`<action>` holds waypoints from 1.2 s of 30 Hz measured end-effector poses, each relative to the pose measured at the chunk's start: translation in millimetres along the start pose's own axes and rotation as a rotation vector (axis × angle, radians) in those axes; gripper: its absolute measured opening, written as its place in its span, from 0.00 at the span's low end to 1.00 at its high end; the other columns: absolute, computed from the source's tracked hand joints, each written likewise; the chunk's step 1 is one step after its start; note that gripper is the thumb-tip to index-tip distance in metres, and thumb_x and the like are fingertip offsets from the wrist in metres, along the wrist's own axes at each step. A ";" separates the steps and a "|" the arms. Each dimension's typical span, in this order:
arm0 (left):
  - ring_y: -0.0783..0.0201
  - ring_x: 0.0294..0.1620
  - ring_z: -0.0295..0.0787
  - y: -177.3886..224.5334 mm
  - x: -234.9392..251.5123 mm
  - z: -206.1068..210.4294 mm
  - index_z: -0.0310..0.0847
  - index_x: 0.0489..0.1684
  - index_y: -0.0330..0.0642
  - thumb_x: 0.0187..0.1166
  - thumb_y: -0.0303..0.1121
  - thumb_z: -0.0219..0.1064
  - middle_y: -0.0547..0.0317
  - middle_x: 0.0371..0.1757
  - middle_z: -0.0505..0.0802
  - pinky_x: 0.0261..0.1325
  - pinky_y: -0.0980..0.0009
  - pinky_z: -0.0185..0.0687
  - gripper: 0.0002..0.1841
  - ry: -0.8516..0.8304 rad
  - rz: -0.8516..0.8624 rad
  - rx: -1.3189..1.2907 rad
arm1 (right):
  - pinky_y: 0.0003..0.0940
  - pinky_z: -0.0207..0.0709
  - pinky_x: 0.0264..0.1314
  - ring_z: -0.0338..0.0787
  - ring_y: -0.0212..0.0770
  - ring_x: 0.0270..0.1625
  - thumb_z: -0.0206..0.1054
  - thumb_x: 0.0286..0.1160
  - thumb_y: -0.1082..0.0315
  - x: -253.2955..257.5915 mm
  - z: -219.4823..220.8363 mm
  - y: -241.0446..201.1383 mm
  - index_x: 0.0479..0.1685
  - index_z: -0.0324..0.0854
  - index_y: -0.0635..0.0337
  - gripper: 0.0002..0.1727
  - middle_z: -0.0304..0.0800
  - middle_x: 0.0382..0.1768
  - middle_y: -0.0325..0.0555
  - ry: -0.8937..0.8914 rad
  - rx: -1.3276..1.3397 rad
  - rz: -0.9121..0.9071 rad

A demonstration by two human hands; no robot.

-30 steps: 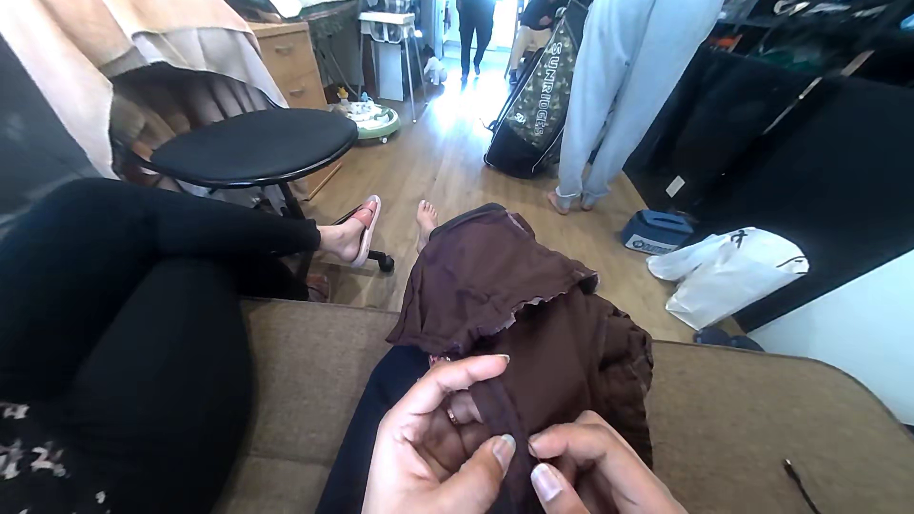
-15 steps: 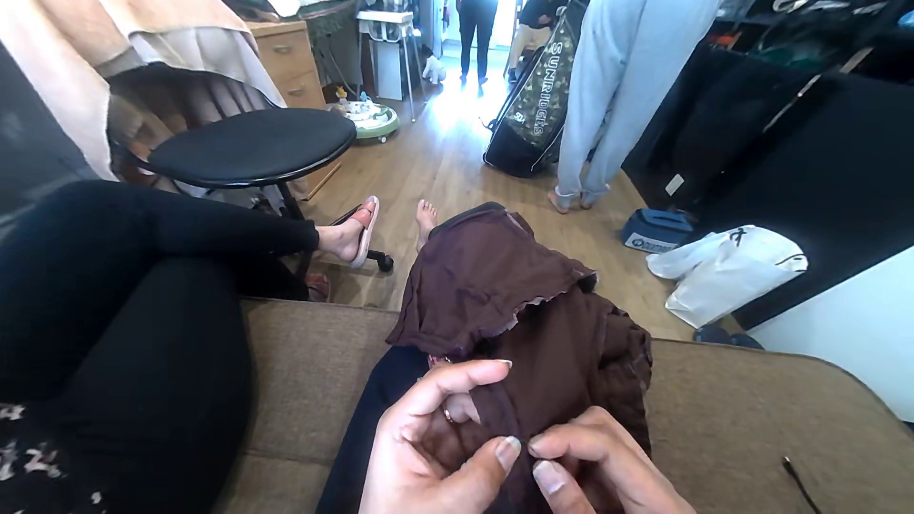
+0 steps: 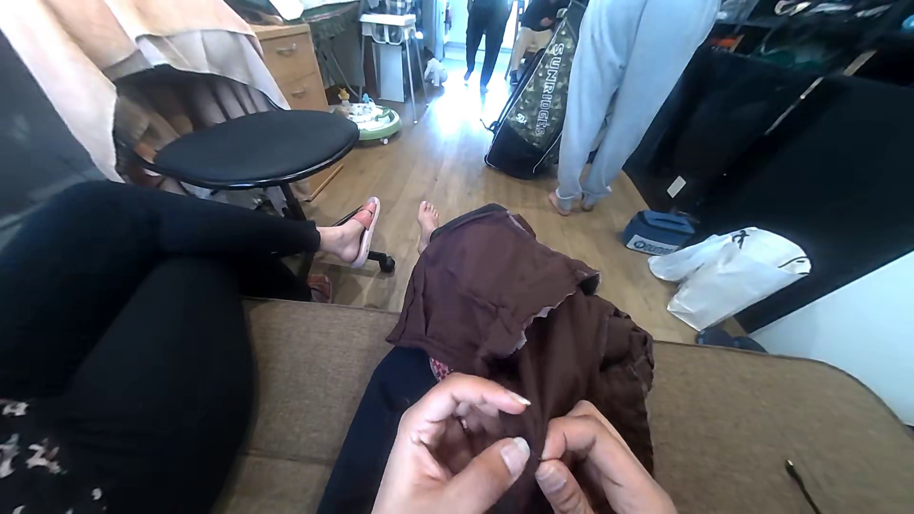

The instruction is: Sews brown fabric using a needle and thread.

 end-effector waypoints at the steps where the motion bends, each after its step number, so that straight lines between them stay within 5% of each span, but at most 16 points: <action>1: 0.81 0.47 0.89 -0.8 -0.3 -0.1 0.84 0.59 0.46 0.77 0.20 0.68 0.73 0.48 0.93 0.53 0.80 0.86 0.15 0.021 -0.008 -0.010 | 0.08 0.74 0.44 0.78 0.16 0.41 0.66 0.83 0.67 -0.5 1.3 0.3 0.39 0.81 0.61 0.07 0.78 0.37 0.36 0.003 0.001 0.000; 9: 0.78 0.43 0.90 -11.3 -7.8 4.9 0.78 0.45 0.50 0.71 0.15 0.70 0.72 0.41 0.91 0.50 0.76 0.88 0.16 0.182 -0.043 -0.153 | 0.07 0.72 0.38 0.76 0.13 0.36 0.62 0.87 0.65 -5.3 8.9 5.0 0.42 0.80 0.58 0.08 0.76 0.37 0.32 0.040 0.133 0.055; 18: 0.79 0.42 0.90 -6.4 -7.9 4.3 0.77 0.45 0.51 0.70 0.14 0.71 0.73 0.43 0.91 0.49 0.77 0.90 0.18 0.194 0.041 -0.044 | 0.09 0.73 0.34 0.76 0.15 0.34 0.60 0.86 0.69 -6.7 9.8 0.8 0.45 0.82 0.61 0.06 0.77 0.37 0.33 0.050 0.154 0.085; 36: 0.84 0.41 0.84 5.0 0.3 -4.6 0.74 0.40 0.48 0.74 0.24 0.74 0.72 0.37 0.88 0.47 0.84 0.81 0.12 0.015 0.161 0.320 | 0.07 0.73 0.35 0.76 0.13 0.34 0.67 0.84 0.64 -2.1 1.1 3.7 0.42 0.83 0.58 0.07 0.77 0.38 0.32 0.037 0.127 0.060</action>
Point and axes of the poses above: each hand's wrist, its own x-axis towards the middle knuckle, its own z-axis out of the palm, y = z × x, the point moved 5 cm from there along x, towards the middle knuckle
